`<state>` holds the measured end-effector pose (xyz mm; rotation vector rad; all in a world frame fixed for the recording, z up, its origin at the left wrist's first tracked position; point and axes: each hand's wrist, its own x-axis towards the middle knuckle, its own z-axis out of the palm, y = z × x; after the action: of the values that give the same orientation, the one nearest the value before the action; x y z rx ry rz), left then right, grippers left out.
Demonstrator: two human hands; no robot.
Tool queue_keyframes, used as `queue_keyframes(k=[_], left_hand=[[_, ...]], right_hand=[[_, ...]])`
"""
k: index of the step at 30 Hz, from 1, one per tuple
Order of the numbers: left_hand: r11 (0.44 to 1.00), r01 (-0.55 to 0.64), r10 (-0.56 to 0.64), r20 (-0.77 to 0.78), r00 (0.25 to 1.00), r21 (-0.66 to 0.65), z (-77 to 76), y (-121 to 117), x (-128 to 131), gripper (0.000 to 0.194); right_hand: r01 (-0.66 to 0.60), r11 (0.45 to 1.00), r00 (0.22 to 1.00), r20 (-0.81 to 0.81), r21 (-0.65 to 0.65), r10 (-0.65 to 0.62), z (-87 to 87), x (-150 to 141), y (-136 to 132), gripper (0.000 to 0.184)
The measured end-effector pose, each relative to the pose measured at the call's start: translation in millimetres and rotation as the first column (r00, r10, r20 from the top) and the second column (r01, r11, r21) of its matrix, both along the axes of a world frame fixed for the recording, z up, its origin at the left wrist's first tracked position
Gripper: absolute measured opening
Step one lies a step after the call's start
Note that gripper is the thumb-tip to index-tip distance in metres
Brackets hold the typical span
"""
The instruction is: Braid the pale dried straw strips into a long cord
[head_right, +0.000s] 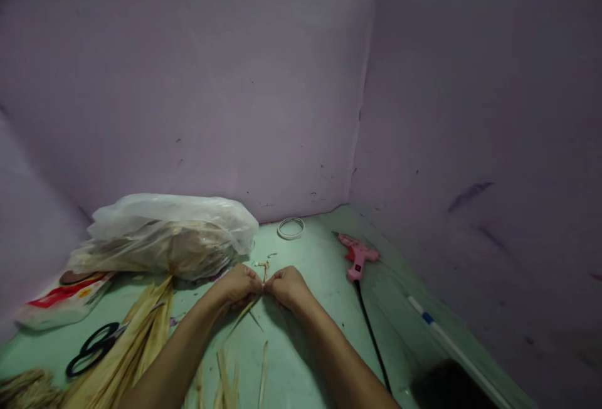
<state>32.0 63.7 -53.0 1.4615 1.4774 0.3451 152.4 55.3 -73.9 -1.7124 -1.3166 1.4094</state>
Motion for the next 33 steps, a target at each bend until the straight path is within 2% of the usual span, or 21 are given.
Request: queue_keyframes(k=[6, 14, 19, 22, 24, 27, 31, 33], left_hand=[[0.971, 0.053, 0.009, -0.253, 0.967, 0.234, -9.3, 4, -1, 0.010], [0.971, 0.133, -0.057, -0.350, 0.935, 0.198, -12.2, 8, -16, 0.007], [0.954, 0.180, -0.068, -0.408, 0.911, 0.241, 6.3, 6, -23, 0.018], [0.925, 0.272, -0.132, -0.449, 0.884, 0.263, 21.3, -5, -17, 0.019], [0.905, 0.333, -0.163, -0.504, 0.848, 0.267, 25.9, -15, -8, 0.019], [0.881, 0.373, -0.149, -0.579, 0.802, 0.290, 22.3, -29, 9, 0.017], [0.854, 0.355, -0.112, -0.532, 0.839, 0.381, 13.3, -42, 24, 0.013], [0.856, 0.366, -0.151, -0.502, 0.852, 0.365, 15.6, -42, 23, 0.008]], right_hand=[[-0.007, 1.000, 0.998, 0.062, 0.019, 0.006, -6.5, 0, -1, 0.012], [-0.003, 1.000, 0.999, 0.032, 0.025, 0.002, -3.3, 0, -2, 0.014], [0.018, 1.000, 1.000, 0.023, 0.007, -0.018, 0.2, -1, -3, 0.013], [0.010, 1.000, 1.000, 0.003, 0.015, -0.010, 0.1, -1, -4, 0.013], [0.015, 1.000, 1.000, -0.009, 0.017, -0.015, -0.2, -1, -4, 0.012], [0.040, 0.999, 0.999, 0.016, 0.019, -0.040, -1.7, 0, -3, 0.014], [0.067, 0.998, 0.997, 0.031, 0.006, -0.067, -6.4, 0, 0, 0.015], [0.055, 0.998, 0.998, 0.017, -0.002, -0.055, -7.7, 0, 1, 0.014]])
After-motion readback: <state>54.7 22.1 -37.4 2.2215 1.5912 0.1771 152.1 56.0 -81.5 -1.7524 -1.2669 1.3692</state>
